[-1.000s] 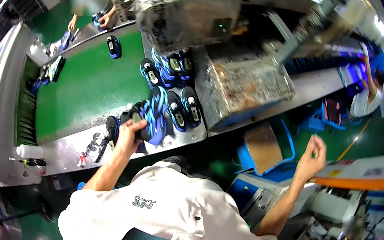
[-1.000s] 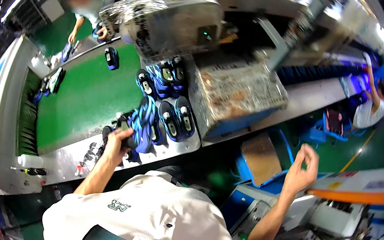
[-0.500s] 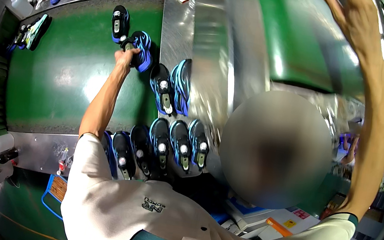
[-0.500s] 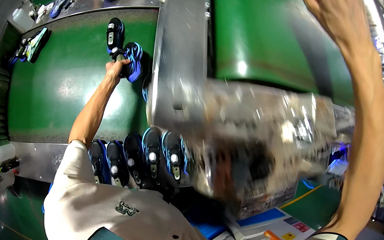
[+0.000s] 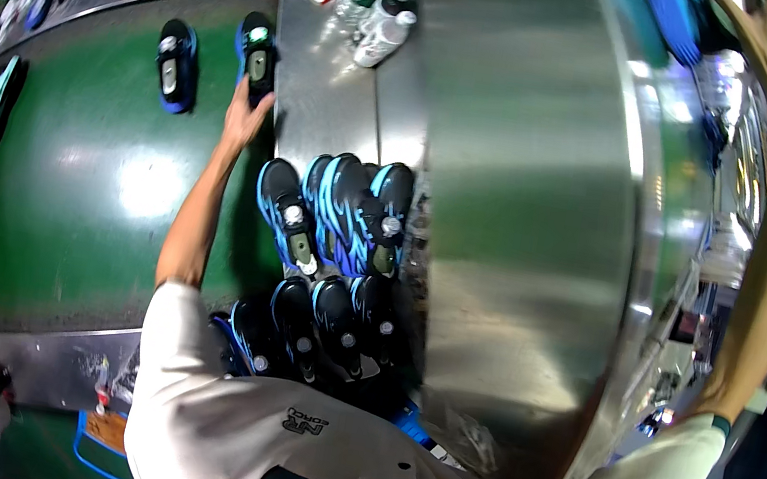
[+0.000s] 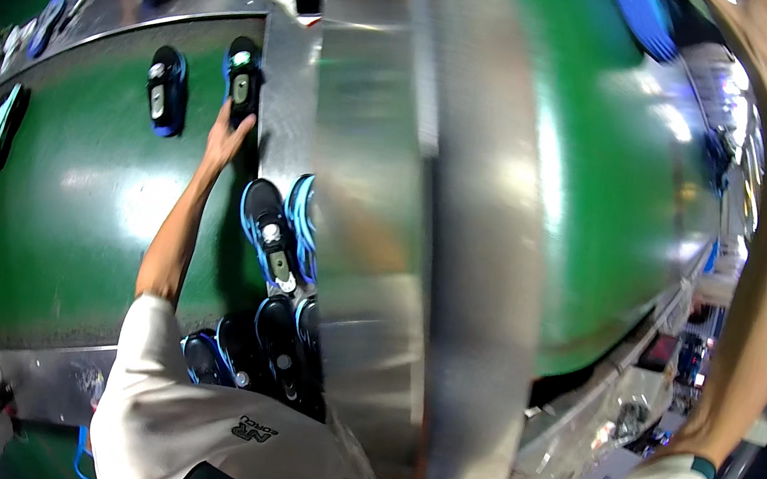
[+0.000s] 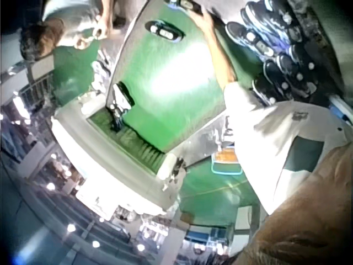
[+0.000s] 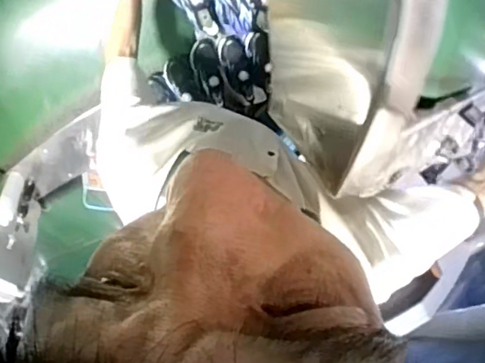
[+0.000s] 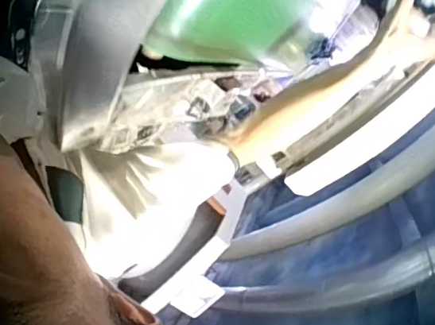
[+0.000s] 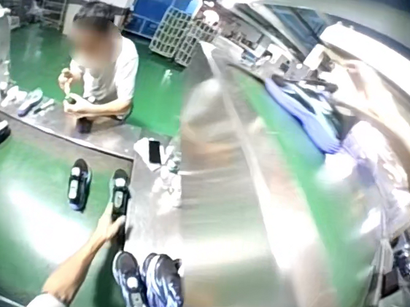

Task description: The person picks up shoes from a workstation, places them into an industrial lasting machine, and luego removes them and places them back on a workstation table or conveyor belt.

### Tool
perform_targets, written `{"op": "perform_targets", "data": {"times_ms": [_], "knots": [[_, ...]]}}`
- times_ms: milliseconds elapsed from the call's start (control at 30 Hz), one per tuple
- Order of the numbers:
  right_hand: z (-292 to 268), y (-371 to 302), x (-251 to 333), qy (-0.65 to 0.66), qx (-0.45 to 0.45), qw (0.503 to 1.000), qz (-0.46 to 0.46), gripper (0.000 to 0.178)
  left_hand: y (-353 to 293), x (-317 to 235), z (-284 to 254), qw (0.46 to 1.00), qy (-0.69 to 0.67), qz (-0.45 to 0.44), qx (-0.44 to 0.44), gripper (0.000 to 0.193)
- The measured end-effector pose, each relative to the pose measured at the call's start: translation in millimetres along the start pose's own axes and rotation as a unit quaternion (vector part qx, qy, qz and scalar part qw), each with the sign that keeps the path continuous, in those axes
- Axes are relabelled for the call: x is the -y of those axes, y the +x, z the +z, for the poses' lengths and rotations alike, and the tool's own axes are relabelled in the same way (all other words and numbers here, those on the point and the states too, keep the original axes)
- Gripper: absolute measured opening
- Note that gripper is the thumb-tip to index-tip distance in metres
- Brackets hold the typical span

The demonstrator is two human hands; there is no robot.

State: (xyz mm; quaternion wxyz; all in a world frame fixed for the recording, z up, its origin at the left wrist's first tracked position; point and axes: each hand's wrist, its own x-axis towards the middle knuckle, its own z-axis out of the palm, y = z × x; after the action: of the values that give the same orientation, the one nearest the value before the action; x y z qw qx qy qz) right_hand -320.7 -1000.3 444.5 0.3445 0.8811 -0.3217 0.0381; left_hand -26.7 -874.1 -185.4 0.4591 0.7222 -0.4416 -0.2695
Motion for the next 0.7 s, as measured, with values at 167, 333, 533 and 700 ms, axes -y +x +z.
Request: {"op": "perform_targets", "data": {"times_ms": [167, 333, 533, 700], "knots": [[17, -13, 19, 0.113, -0.011, 0.981, 0.159, 0.043, -148, -89, -44, 0.948, -0.286, -0.097, 0.095, 0.053], [22, -14, 24, 0.207, -0.13, 0.95, 0.195, 0.051, -304, -156, -71, 0.934, -0.296, -0.197, 0.02, 0.019], [-84, -157, 49, 0.316, -0.249, 0.897, 0.184, 0.065, -382, -295, -68, 0.838, -0.341, -0.129, 0.405, 0.016], [-183, -322, 91, 0.411, -0.345, 0.815, 0.218, 0.073, -387, -391, -38, 0.692, -0.436, 0.061, 0.571, 0.04]]}}
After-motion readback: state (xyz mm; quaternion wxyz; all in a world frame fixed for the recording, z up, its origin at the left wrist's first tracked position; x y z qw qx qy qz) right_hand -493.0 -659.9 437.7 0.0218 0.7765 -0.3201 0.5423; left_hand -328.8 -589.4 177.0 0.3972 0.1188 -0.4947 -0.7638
